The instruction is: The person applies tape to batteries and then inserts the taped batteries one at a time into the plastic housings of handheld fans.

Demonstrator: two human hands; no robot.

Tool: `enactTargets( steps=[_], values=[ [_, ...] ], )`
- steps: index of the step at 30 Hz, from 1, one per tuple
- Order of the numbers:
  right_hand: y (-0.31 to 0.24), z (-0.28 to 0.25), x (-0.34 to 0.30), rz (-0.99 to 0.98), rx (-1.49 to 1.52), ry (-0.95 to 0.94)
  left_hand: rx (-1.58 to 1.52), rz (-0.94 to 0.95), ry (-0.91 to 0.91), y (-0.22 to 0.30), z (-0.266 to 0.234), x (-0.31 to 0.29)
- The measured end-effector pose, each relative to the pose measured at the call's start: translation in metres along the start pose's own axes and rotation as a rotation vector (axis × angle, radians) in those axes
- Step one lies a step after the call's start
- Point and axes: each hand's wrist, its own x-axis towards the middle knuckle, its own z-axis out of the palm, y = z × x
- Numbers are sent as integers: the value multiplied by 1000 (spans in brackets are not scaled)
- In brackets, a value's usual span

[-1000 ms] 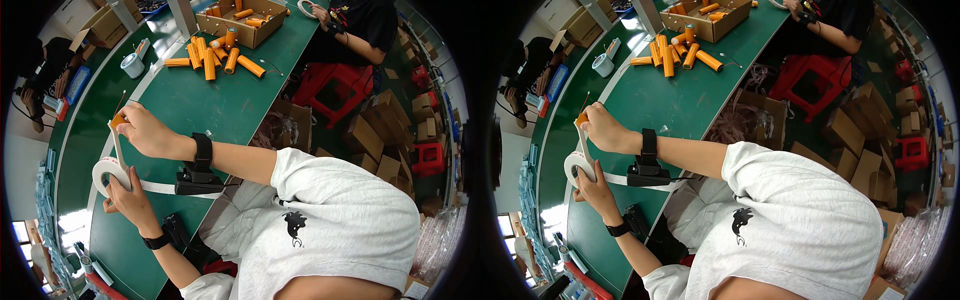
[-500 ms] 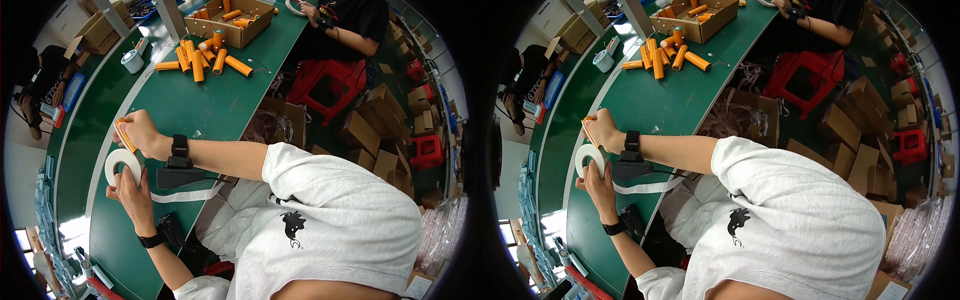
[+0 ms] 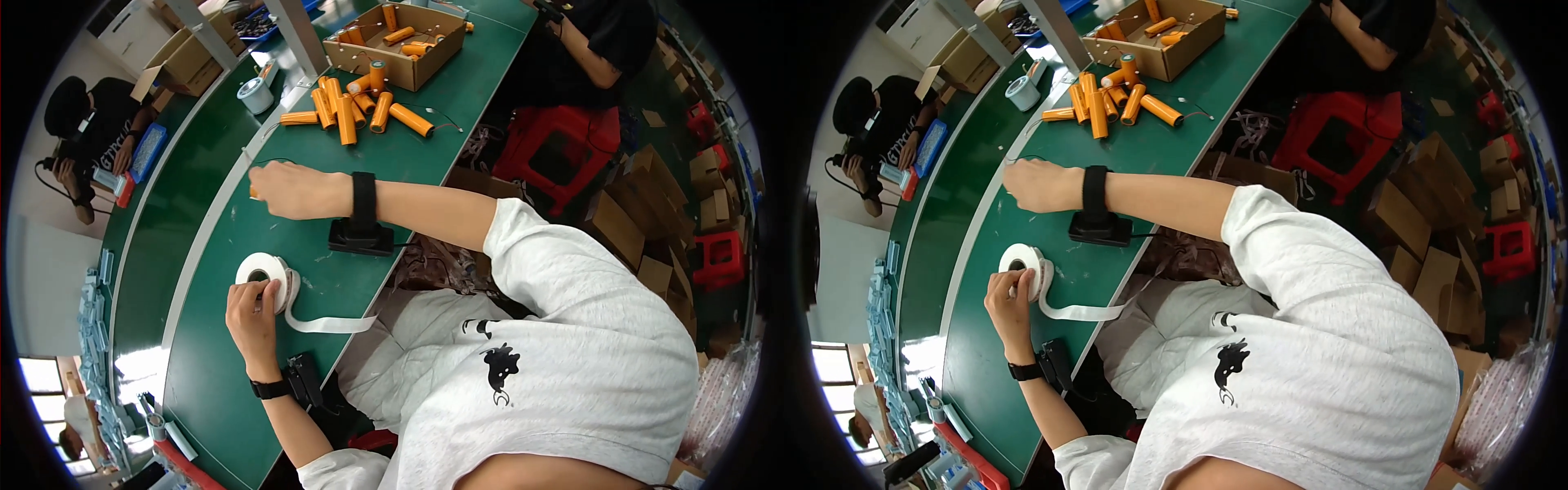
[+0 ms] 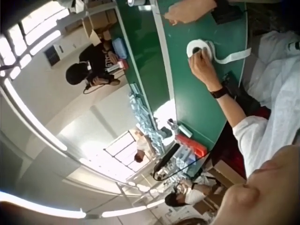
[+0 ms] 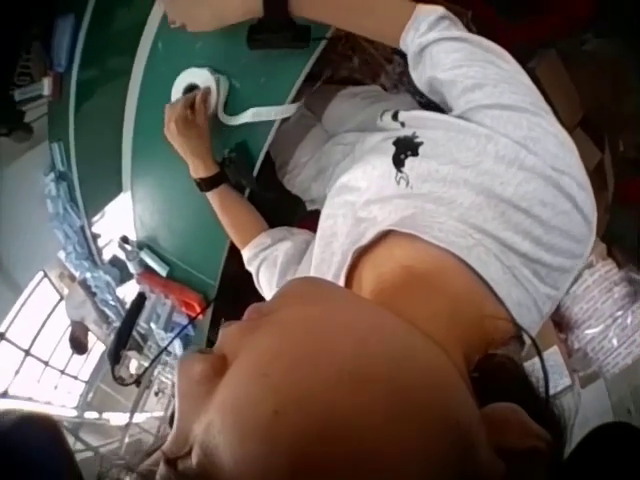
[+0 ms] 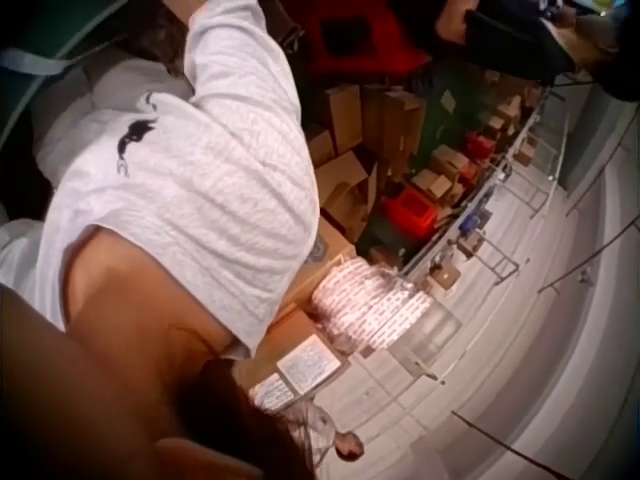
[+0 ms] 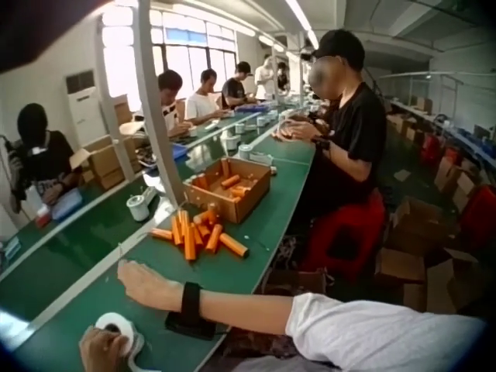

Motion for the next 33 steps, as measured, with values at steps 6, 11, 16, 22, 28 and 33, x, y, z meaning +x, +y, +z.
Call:
enactTargets(
  steps=[6, 11, 16, 22, 28, 33],
  values=[
    [3, -6, 6, 32, 433, 28, 41, 153, 220, 3, -5, 4],
    [6, 8, 32, -64, 852, -186, 55, 73, 221, -12, -32, 3],
    [26, 16, 31, 218, 1520, -252, 366, -208, 205, -114, -124, 10],
    [59, 29, 37, 350, 1589, -132, 655, -844, 82, -382, -276, -7],
    [80, 31, 36, 395, 1686, 102, 475, -1098, -87, -550, -417, -81],
    [92, 19, 20, 385, 1560, 344, 945, -1440, 61, -537, -358, -51]
  ],
)
